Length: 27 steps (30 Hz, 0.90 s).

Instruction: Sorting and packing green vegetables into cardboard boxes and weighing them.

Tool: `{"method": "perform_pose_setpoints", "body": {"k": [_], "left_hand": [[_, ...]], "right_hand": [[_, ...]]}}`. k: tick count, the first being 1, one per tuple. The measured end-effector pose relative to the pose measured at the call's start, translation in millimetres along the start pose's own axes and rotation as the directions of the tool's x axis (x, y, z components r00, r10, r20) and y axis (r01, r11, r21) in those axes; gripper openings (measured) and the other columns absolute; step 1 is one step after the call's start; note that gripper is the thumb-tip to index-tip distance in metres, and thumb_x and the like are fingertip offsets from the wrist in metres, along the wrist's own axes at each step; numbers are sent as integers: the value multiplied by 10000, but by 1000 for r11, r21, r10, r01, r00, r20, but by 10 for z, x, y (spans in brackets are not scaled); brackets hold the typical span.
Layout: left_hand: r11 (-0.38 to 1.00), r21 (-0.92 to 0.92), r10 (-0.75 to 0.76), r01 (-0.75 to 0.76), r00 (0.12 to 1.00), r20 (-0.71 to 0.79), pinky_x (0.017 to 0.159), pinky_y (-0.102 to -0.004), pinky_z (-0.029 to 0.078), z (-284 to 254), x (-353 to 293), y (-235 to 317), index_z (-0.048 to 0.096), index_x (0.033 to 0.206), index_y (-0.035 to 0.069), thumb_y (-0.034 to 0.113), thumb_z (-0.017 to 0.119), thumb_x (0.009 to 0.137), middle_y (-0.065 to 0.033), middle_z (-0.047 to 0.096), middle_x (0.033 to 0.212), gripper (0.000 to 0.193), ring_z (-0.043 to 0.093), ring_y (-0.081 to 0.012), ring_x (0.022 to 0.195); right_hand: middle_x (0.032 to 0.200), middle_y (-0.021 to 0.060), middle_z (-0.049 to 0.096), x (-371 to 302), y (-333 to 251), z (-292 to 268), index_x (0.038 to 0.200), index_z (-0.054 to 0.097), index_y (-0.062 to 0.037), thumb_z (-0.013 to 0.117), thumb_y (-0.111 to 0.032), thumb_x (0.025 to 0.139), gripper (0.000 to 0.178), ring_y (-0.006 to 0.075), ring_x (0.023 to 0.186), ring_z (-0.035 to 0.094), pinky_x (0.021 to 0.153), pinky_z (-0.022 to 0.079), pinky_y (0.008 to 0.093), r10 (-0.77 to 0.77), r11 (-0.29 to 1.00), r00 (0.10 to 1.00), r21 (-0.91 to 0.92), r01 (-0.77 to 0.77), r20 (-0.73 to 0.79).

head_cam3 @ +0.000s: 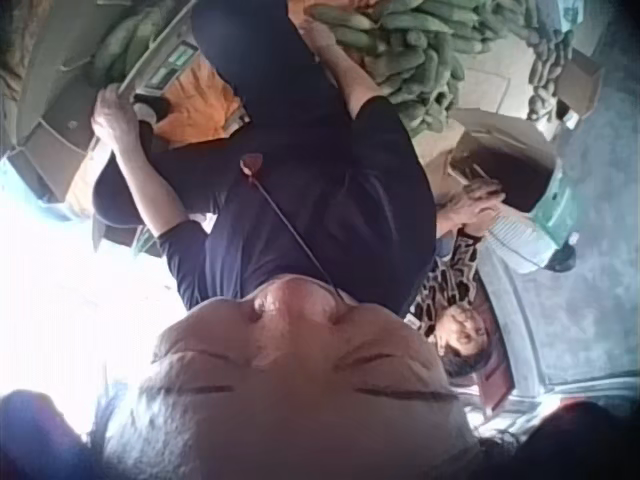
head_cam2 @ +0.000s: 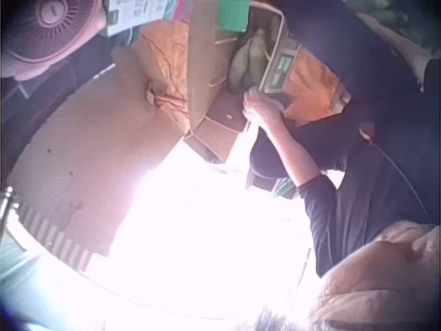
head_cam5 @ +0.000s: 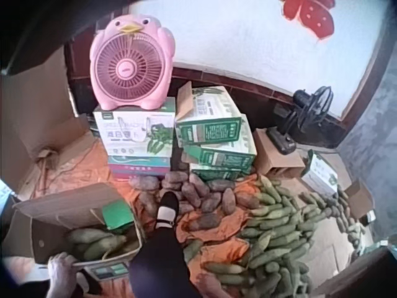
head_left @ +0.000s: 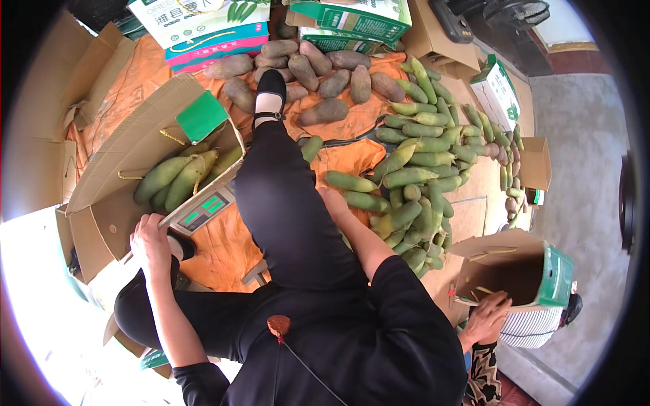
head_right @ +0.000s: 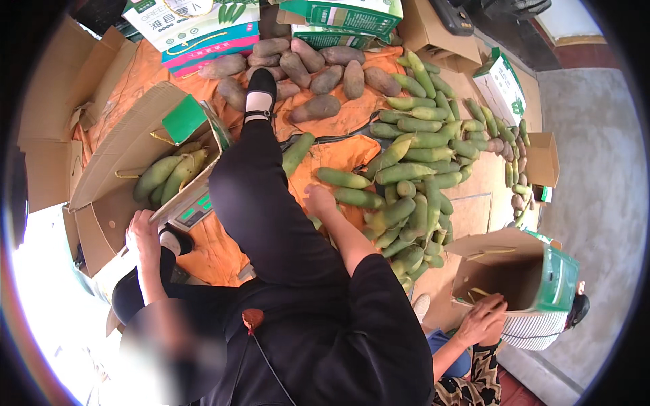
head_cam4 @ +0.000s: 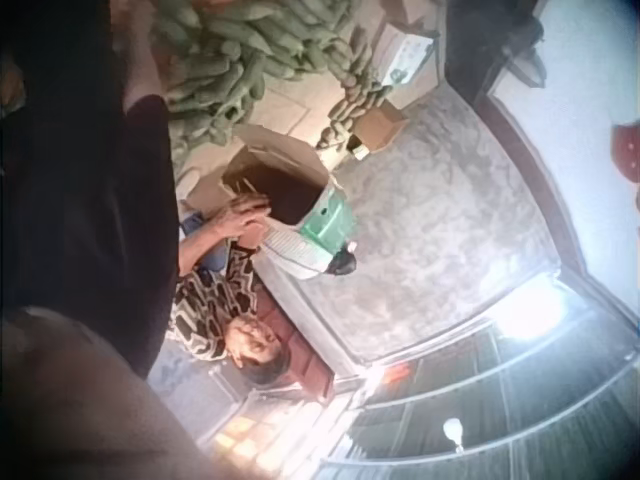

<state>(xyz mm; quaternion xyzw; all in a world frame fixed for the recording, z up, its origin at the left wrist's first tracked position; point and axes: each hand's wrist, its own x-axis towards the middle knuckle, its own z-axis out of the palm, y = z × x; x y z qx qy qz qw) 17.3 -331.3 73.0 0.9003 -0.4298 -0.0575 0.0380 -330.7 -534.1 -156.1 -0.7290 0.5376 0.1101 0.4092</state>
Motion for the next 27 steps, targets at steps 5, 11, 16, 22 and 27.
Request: {"method": "perform_pose_setpoints", "body": {"k": [5, 11, 16, 22, 27], "left_hand": [[1000, -14, -2, 2, 1000, 27, 755, -411, 436, 22, 14, -18, 627, 865, 71, 40, 625, 756, -85, 591, 852, 113, 588, -296, 874], [1000, -26, 8, -8, 1000, -3, 753, -420, 436, 30, 28, -9, 628, 866, 74, 34, 622, 752, -90, 583, 839, 120, 587, -306, 862], [1000, -30, -8, 9, 1000, 16, 751, -414, 438, 25, 32, -6, 625, 839, 86, 46, 639, 755, -79, 583, 819, 93, 591, -291, 861], [1000, -15, -22, 23, 999, 24, 755, -404, 431, 39, 28, -26, 623, 853, 101, 68, 651, 759, -58, 586, 840, 104, 589, -268, 881], [998, 24, -62, 62, 998, 7, 750, -405, 427, -55, -64, -89, 619, 838, 99, 78, 654, 761, -63, 581, 827, 87, 590, -270, 873]], "right_hand": [[1156, 80, 607, -48, -286, -190, 1100, 617, -161, 621, -205, 784, 320, 265, 1147, 550, 914, 441, 453, 21, 908, 999, -419, -6, 31], [1184, 66, 596, -149, -38, -374, 1106, 635, -178, 535, -152, 851, 275, 258, 1141, 537, 906, 416, 504, 94, 779, 995, -624, -61, 19], [1229, 64, 581, -394, 492, -217, 1160, 625, -123, 456, -150, 923, 293, 259, 1180, 503, 938, 347, 585, 216, 542, 948, -836, 83, 233], [1236, 108, 578, -445, 775, 65, 1259, 547, -119, 434, -185, 941, 344, 277, 1143, 532, 967, 334, 606, 287, 574, 934, -819, 12, 215], [1258, 199, 561, -63, 775, 330, 1249, 460, 31, 610, -359, 839, 586, 343, 1184, 537, 970, 452, 412, 394, 903, 896, -270, -335, 205]]}}
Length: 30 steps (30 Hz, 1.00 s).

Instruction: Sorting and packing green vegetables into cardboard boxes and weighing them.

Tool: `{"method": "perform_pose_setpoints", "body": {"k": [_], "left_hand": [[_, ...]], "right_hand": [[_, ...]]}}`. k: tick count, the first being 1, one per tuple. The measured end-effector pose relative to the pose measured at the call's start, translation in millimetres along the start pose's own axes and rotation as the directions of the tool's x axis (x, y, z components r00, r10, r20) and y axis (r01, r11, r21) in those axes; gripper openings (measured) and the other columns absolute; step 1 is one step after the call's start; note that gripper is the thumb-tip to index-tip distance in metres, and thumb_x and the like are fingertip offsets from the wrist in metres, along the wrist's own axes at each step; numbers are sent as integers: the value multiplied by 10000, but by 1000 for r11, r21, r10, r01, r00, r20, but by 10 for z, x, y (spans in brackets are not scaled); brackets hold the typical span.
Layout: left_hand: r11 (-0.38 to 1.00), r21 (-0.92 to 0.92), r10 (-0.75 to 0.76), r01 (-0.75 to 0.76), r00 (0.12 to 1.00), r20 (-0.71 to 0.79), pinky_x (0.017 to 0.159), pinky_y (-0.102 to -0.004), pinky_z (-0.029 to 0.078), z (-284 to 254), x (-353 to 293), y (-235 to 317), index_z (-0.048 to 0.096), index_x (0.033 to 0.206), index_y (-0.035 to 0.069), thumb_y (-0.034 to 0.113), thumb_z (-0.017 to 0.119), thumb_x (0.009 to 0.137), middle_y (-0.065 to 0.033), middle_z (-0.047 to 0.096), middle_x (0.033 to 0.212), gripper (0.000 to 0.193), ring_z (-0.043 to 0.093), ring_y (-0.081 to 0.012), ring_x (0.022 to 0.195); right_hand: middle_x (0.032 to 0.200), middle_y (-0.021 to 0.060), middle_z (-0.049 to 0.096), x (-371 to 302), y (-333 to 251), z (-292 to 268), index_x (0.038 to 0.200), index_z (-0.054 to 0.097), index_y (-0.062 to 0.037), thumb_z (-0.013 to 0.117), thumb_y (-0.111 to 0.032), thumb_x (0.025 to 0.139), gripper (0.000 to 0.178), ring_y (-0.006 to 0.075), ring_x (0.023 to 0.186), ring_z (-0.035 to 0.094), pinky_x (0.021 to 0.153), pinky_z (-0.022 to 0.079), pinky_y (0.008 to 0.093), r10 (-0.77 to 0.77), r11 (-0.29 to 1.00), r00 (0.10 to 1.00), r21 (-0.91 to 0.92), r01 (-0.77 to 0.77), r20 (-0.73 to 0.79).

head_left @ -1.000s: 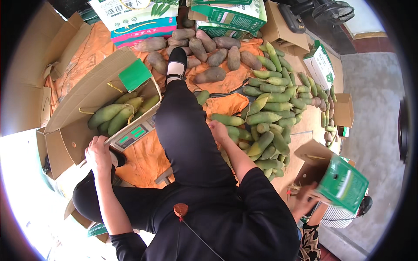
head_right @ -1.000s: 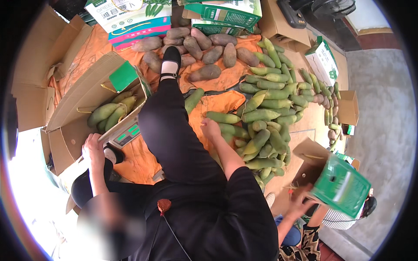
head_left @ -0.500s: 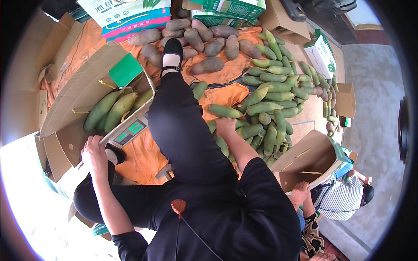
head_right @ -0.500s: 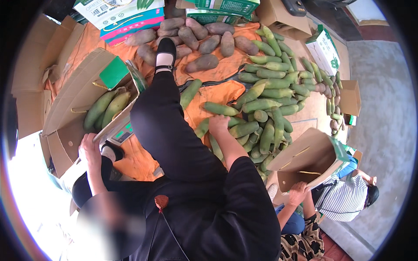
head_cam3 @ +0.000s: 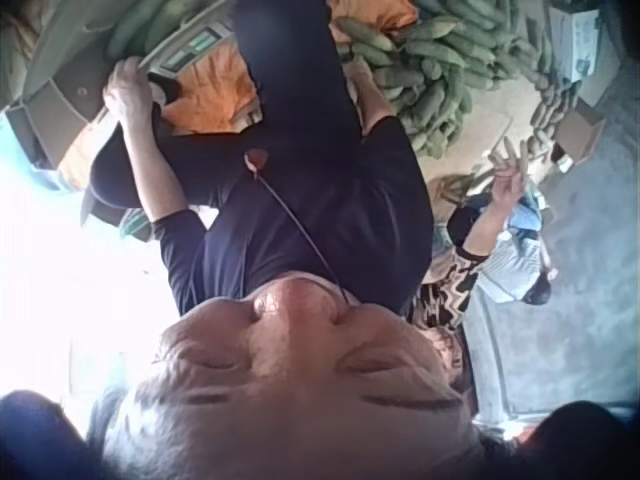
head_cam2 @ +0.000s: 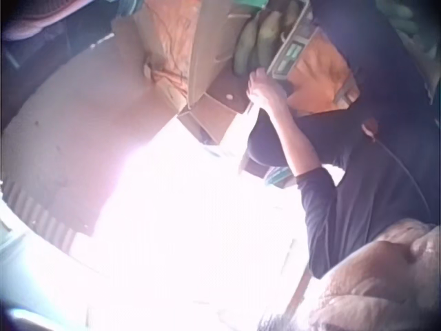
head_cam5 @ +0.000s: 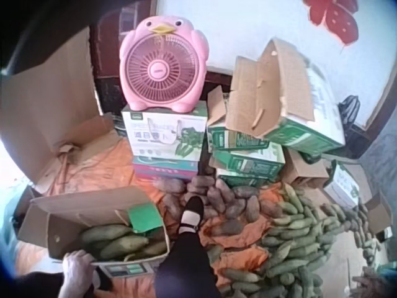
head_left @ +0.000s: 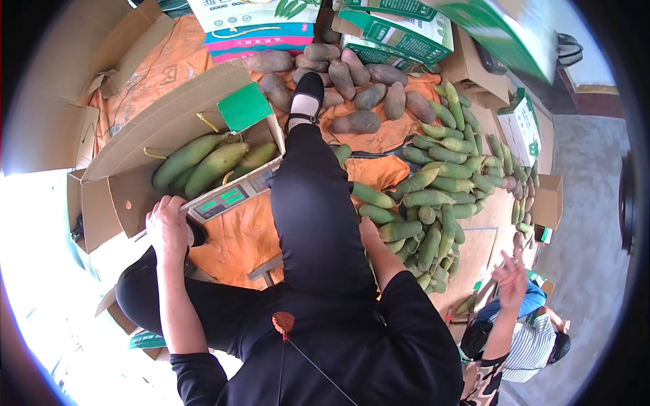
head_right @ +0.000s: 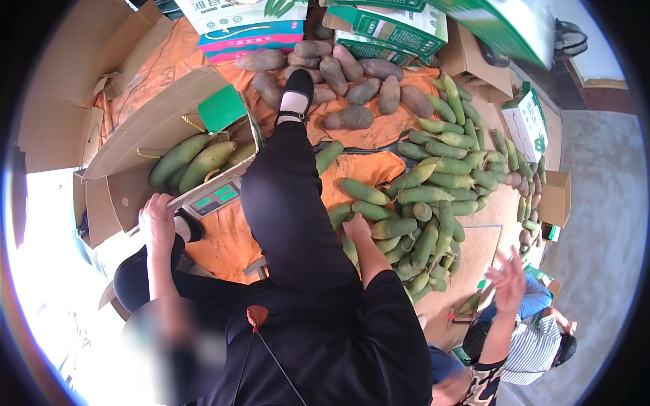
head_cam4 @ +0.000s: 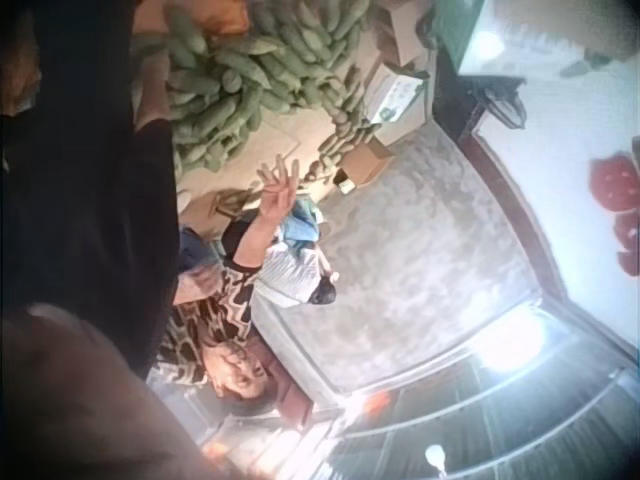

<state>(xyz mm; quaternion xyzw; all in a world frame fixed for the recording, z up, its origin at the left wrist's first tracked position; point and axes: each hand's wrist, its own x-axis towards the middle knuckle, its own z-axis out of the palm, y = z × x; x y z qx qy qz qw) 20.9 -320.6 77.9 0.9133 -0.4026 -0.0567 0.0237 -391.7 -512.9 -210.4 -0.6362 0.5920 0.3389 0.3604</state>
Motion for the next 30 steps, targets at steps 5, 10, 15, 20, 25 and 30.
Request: {"method": "perform_pose_setpoints", "body": {"k": [5, 10, 15, 20, 25, 30], "left_hand": [[1000, 10, 9, -9, 1000, 13, 744, -406, 427, 14, 32, 64, 621, 827, 95, 82, 654, 762, -68, 577, 816, 74, 592, -275, 862], [996, -79, 36, -37, 999, -11, 741, -402, 432, 43, 82, 71, 629, 832, 91, 43, 640, 738, -72, 577, 815, 106, 595, -275, 857], [997, -28, 74, -76, 996, -49, 722, -390, 443, 79, 122, 108, 639, 808, 103, 32, 593, 720, -53, 580, 787, 121, 604, -256, 832], [996, -19, 81, -82, 994, -79, 715, -388, 446, 48, 96, 79, 633, 804, 103, 45, 590, 735, -43, 579, 780, 99, 606, -242, 829], [997, -54, 57, -59, 998, -40, 747, -392, 445, 109, 106, 69, 639, 825, 105, 54, 662, 721, -51, 586, 812, 118, 604, -259, 858], [998, -39, 53, -55, 998, -46, 756, -393, 449, 83, 61, 28, 636, 817, 110, 71, 662, 729, -48, 585, 809, 99, 606, -246, 867]], "right_hand": [[1264, 212, 549, 521, 251, 587, 1240, 447, 65, 751, -345, 707, 739, 328, 1176, 543, 982, 447, 383, 8, 993, 991, 117, 9, -137], [1251, 193, 558, 1005, 1125, 823, 1231, 447, 70, 820, -215, 615, 775, 301, 1170, 552, 986, 445, 354, 33, 774, 981, 626, 95, -189], [1062, 240, 652, 974, 1281, 986, 1045, 616, 40, 683, -304, 761, 451, 361, 1052, 618, 854, 500, 427, 200, 761, 976, 642, -98, -89], [1065, 254, 637, 806, 1207, 883, 1099, 562, 37, 661, -308, 804, 465, 398, 1037, 603, 839, 487, 453, -11, 828, 972, 543, 140, -234], [1069, 254, 625, 511, 1064, 399, 1141, 512, 29, 683, -271, 800, 485, 408, 1033, 593, 851, 471, 442, -105, 806, 913, 505, 311, -394], [1037, 135, 623, -890, -306, -1355, 1188, 505, 17, 746, -32, 716, 532, 245, 953, 615, 846, 477, 345, -401, 662, 685, 324, 676, -609]]}}
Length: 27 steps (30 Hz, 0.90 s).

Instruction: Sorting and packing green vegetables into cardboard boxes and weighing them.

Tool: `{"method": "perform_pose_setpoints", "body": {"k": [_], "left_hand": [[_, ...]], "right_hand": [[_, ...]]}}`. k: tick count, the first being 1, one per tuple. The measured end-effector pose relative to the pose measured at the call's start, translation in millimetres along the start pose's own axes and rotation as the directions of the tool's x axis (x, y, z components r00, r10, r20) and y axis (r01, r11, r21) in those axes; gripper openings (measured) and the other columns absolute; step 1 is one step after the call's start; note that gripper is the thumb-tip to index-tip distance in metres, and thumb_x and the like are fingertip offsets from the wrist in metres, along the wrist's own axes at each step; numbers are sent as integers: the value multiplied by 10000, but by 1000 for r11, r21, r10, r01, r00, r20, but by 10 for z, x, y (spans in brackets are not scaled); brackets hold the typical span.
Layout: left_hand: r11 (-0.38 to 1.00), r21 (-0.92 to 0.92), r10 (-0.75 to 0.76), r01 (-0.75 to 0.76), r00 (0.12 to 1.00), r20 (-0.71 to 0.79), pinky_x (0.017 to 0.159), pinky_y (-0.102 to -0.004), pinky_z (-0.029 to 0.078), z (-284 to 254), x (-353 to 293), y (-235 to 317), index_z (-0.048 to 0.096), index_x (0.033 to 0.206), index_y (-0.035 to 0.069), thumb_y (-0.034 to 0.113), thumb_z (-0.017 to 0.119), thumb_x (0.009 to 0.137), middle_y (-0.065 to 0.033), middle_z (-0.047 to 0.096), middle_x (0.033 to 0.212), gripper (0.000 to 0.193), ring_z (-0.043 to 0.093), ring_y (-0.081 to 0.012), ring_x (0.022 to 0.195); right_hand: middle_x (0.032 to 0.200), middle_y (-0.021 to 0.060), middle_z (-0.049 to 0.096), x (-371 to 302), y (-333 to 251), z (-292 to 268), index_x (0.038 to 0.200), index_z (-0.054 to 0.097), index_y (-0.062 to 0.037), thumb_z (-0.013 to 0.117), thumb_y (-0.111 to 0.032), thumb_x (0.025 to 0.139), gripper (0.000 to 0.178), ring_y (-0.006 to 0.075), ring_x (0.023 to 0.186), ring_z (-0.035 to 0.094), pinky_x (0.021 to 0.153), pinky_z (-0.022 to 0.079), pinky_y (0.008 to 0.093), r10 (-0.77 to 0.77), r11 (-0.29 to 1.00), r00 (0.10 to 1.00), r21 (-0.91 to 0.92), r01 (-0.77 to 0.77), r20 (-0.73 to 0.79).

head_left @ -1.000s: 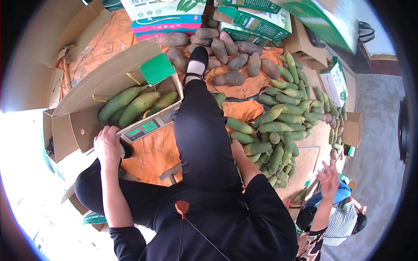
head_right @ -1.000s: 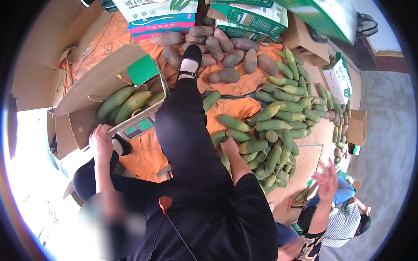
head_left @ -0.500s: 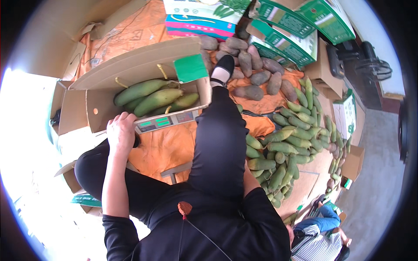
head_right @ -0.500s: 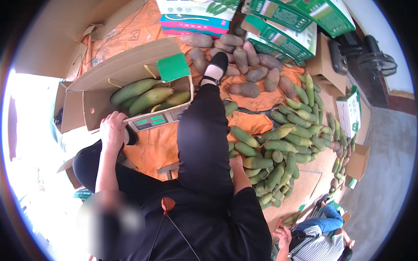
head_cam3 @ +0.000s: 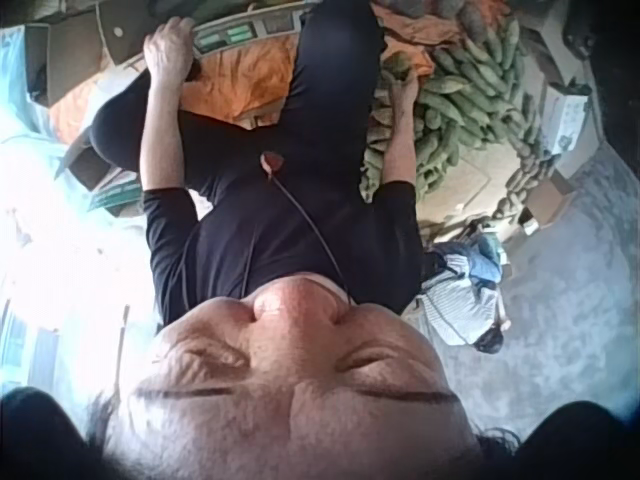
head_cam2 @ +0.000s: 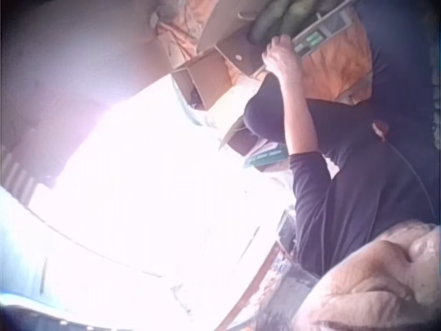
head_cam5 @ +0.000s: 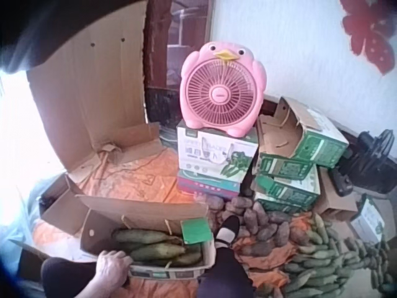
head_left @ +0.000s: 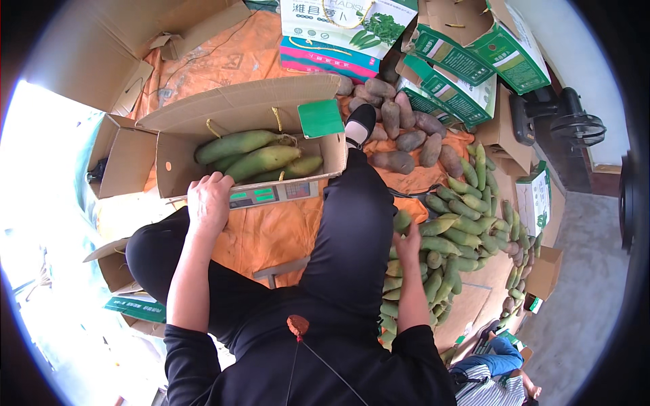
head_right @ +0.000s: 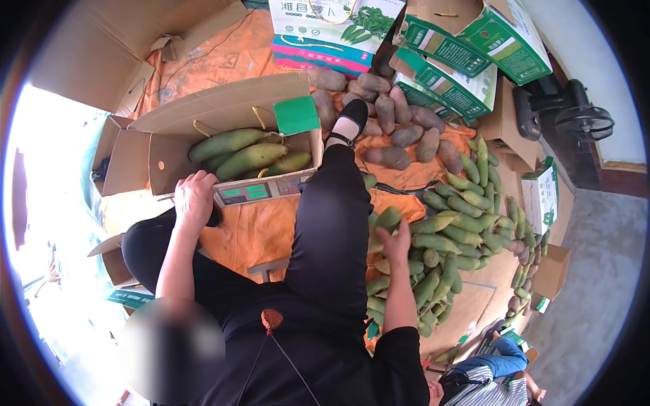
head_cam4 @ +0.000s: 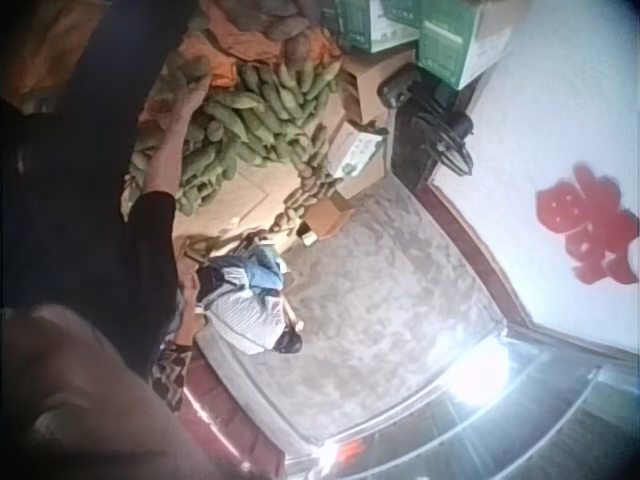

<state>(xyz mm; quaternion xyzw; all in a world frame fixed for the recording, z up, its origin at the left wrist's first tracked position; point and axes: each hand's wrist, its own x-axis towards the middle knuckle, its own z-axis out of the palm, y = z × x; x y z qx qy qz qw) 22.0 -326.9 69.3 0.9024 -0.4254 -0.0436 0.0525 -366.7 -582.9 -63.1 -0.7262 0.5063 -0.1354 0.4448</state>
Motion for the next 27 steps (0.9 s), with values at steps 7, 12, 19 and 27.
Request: {"method": "perform_pose_setpoints", "body": {"k": [7, 12, 19, 27], "left_hand": [[1000, -18, -17, 17, 1000, -17, 747, -392, 449, -18, -42, -25, 632, 809, 111, 95, 661, 748, -47, 582, 804, 70, 608, -243, 864], [1000, 2, 8, -7, 1000, -21, 742, -393, 448, 0, -27, -3, 630, 807, 109, 98, 669, 744, -47, 581, 801, 75, 609, -244, 856], [1000, 0, 14, -14, 1000, -4, 740, -397, 449, 5, -34, -2, 629, 813, 101, 95, 678, 737, -54, 583, 803, 91, 608, -254, 847], [998, 57, 24, -24, 1000, 5, 740, -408, 441, -34, -30, -10, 620, 831, 98, 82, 663, 738, -68, 592, 833, 104, 599, -279, 873]], "right_hand": [[1205, 120, 530, 462, -2232, -563, 1301, 392, 43, 697, 38, 791, 594, 206, 1089, 561, 943, 470, 339, -393, 738, 901, 523, 427, -181], [1245, 141, 533, 380, -3160, -434, 1345, 379, 17, 713, 57, 760, 675, 239, 1109, 574, 975, 472, 389, -640, 522, 755, 641, 563, -142], [1146, 153, 585, 398, -3450, 464, 1241, 490, -32, 790, -117, 694, 630, 320, 1074, 565, 911, 444, 435, -789, 615, 590, 198, 764, 172], [1004, 119, 647, 767, -3189, 321, 1094, 613, -23, 749, -160, 767, 380, 243, 901, 632, 792, 506, 325, -753, 630, 628, -61, 774, 193]]}}
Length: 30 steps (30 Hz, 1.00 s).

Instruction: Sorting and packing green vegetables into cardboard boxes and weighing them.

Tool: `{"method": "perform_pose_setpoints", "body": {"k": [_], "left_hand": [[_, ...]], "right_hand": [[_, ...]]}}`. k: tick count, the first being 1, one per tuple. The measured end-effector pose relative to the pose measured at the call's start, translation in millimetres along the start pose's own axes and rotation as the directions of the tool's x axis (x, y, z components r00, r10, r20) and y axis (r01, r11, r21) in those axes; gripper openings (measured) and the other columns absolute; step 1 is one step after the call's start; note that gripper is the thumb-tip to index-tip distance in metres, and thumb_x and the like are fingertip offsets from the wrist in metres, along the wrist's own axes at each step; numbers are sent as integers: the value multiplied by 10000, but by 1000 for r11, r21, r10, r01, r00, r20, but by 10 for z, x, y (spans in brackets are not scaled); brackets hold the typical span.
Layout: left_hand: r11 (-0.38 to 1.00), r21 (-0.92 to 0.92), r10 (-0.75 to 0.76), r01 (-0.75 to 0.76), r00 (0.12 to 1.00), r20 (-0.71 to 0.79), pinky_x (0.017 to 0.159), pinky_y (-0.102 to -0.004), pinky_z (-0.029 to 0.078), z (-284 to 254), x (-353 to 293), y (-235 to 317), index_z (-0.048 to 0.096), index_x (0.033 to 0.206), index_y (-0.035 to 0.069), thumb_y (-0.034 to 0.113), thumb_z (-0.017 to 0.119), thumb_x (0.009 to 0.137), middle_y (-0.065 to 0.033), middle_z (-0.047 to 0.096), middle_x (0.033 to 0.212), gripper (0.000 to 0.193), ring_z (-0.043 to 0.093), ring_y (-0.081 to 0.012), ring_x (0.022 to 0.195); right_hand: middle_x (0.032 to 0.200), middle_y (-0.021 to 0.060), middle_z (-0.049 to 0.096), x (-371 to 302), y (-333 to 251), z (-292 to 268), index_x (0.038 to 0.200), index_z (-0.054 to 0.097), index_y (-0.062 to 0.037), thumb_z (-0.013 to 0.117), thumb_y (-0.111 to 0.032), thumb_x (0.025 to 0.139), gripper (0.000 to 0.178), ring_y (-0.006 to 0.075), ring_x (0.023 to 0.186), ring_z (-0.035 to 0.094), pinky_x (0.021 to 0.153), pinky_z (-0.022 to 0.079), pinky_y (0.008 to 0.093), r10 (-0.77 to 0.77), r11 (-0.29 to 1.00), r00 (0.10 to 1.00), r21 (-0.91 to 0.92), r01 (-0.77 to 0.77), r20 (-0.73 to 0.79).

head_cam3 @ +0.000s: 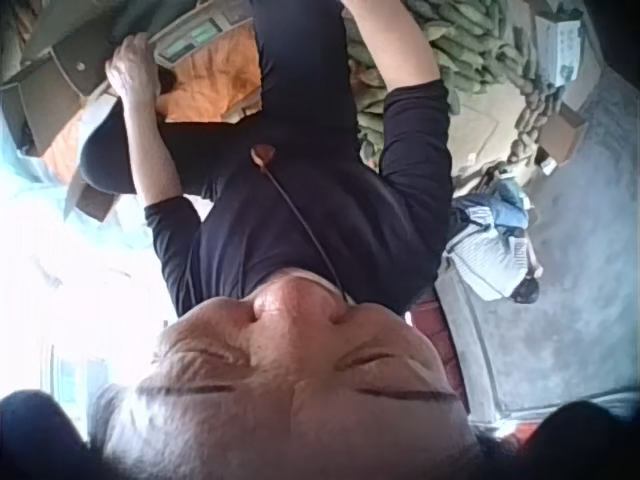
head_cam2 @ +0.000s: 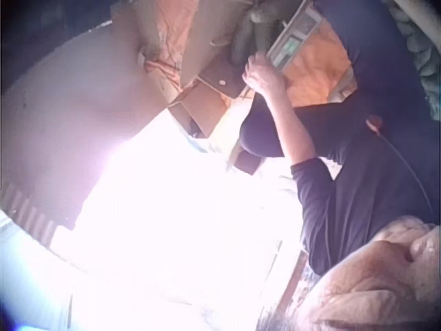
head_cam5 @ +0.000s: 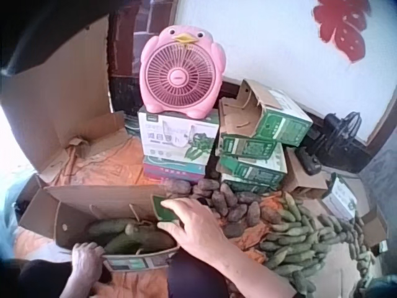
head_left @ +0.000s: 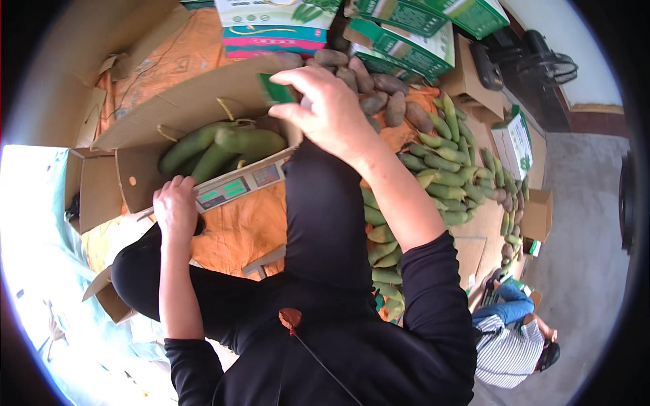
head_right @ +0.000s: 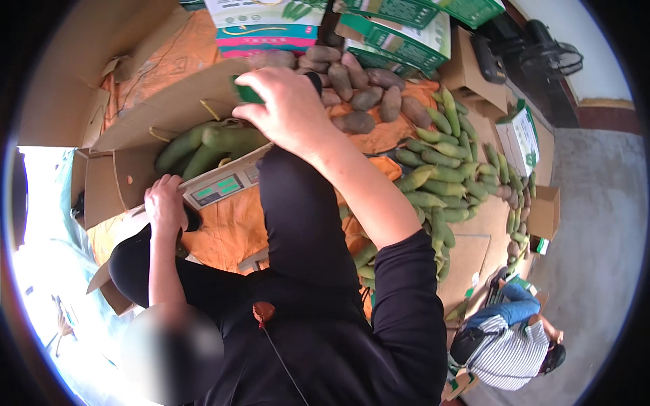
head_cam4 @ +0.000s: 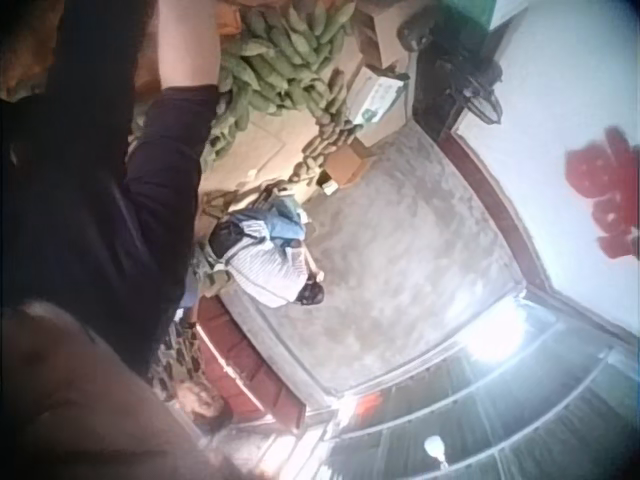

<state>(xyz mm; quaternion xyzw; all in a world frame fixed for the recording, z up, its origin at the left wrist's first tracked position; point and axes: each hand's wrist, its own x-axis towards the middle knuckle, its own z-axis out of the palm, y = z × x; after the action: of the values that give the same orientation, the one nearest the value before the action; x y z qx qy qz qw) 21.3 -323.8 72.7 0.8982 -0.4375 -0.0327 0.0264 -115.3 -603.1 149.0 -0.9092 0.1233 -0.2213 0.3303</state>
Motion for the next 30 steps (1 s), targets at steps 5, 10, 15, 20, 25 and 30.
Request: {"method": "perform_pose_setpoints", "body": {"k": [5, 10, 15, 20, 25, 30], "left_hand": [[999, -50, -2, 3, 1000, 21, 733, -410, 439, 11, 29, 52, 613, 835, 93, 83, 674, 740, -70, 591, 816, 114, 599, -278, 861], [998, -61, 27, -26, 1000, 6, 729, -411, 437, 19, 32, 79, 610, 834, 93, 73, 679, 742, -65, 589, 817, 116, 596, -273, 849], [999, -53, 2, -2, 1000, 6, 731, -409, 436, 11, 2, 67, 618, 826, 99, 69, 669, 736, -63, 592, 816, 107, 596, -275, 846], [999, -53, 2, -3, 1000, -10, 742, -401, 439, 7, 32, 108, 638, 807, 100, 50, 635, 735, -62, 593, 801, 88, 597, -273, 827], [999, -48, 2, -3, 1000, -24, 744, -394, 443, -13, 21, 90, 646, 804, 99, 33, 621, 700, -59, 586, 790, 126, 597, -264, 816], [999, -37, -1, 0, 999, -37, 747, -388, 445, -3, 33, 81, 642, 791, 106, 30, 619, 694, -47, 582, 783, 126, 598, -249, 817]], "right_hand": [[986, 126, 663, -748, 872, -96, 1082, 614, -49, 719, -152, 801, 317, 239, 881, 657, 757, 522, 338, 365, 927, 918, 151, -344, -155], [1000, 170, 656, -2114, 1809, 268, 1057, 623, -20, 684, -155, 779, 315, 338, 940, 633, 815, 497, 396, 710, 694, 704, -153, -703, -10], [1112, 150, 614, -2918, 2117, 781, 1155, 572, -63, 694, -185, 775, 418, 318, 1077, 580, 857, 491, 416, 840, 507, 531, -499, -703, 106], [1205, 94, 538, -3069, 2186, 1061, 1192, 534, -137, 628, -189, 826, 381, 292, 1184, 495, 893, 472, 448, 902, 377, 410, -703, -603, 132], [1296, 68, 495, -3027, 2276, 1246, 1283, 478, -161, 588, -100, 866, 436, 266, 1235, 454, 987, 396, 472, 916, 391, 333, -693, -605, 226], [1266, 65, 507, -2935, 2408, 1286, 1284, 480, -167, 580, -107, 876, 424, 256, 1220, 466, 954, 404, 463, 934, 353, 263, -752, -558, 243]]}}
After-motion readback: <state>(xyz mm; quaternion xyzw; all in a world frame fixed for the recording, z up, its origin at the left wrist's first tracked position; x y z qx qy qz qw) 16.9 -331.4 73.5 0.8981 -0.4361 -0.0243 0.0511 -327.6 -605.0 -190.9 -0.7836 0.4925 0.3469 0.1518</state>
